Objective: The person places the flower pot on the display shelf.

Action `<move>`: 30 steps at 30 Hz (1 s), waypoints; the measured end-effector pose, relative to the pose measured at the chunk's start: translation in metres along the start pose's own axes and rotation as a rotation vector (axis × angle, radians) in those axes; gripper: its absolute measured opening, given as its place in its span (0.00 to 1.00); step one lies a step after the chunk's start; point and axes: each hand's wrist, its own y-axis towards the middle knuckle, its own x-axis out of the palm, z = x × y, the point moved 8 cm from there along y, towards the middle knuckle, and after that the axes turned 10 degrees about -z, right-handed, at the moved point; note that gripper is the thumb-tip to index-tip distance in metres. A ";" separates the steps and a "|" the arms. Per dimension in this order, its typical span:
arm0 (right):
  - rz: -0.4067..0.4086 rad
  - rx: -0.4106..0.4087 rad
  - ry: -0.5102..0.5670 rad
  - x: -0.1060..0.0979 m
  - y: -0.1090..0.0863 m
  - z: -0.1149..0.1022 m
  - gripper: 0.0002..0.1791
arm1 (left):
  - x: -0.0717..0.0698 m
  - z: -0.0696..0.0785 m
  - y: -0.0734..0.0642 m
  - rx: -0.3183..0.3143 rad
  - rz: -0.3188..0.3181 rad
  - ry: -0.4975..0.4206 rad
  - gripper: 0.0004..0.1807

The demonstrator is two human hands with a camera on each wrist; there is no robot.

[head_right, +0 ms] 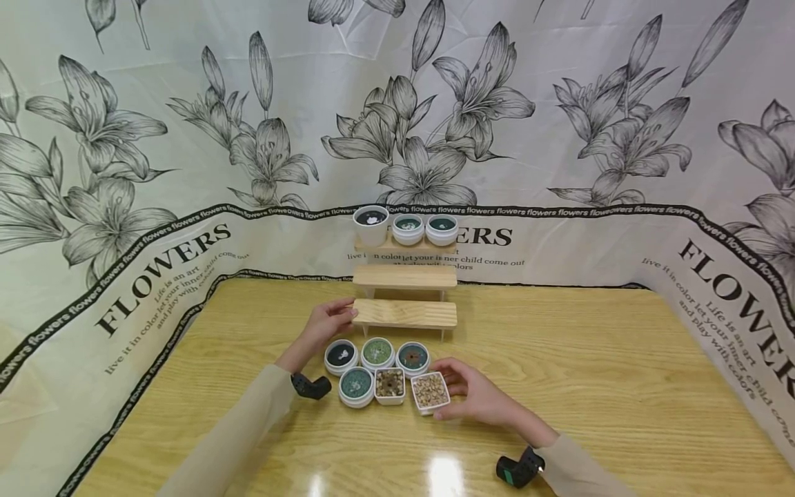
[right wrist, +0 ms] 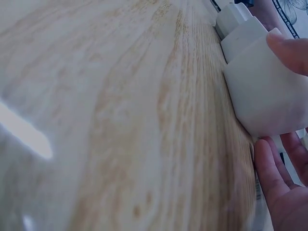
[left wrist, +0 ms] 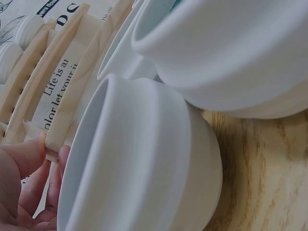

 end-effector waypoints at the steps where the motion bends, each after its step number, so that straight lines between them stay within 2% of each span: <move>1: 0.001 -0.001 -0.004 0.000 0.000 0.000 0.40 | -0.001 -0.004 0.004 -0.002 0.006 0.000 0.22; 16: 0.010 -0.047 -0.039 0.002 0.003 -0.001 0.36 | -0.001 -0.003 0.003 0.001 0.008 -0.004 0.22; 30: 0.022 0.002 -0.055 0.001 0.002 0.001 0.36 | -0.001 -0.002 0.003 0.010 0.010 -0.005 0.22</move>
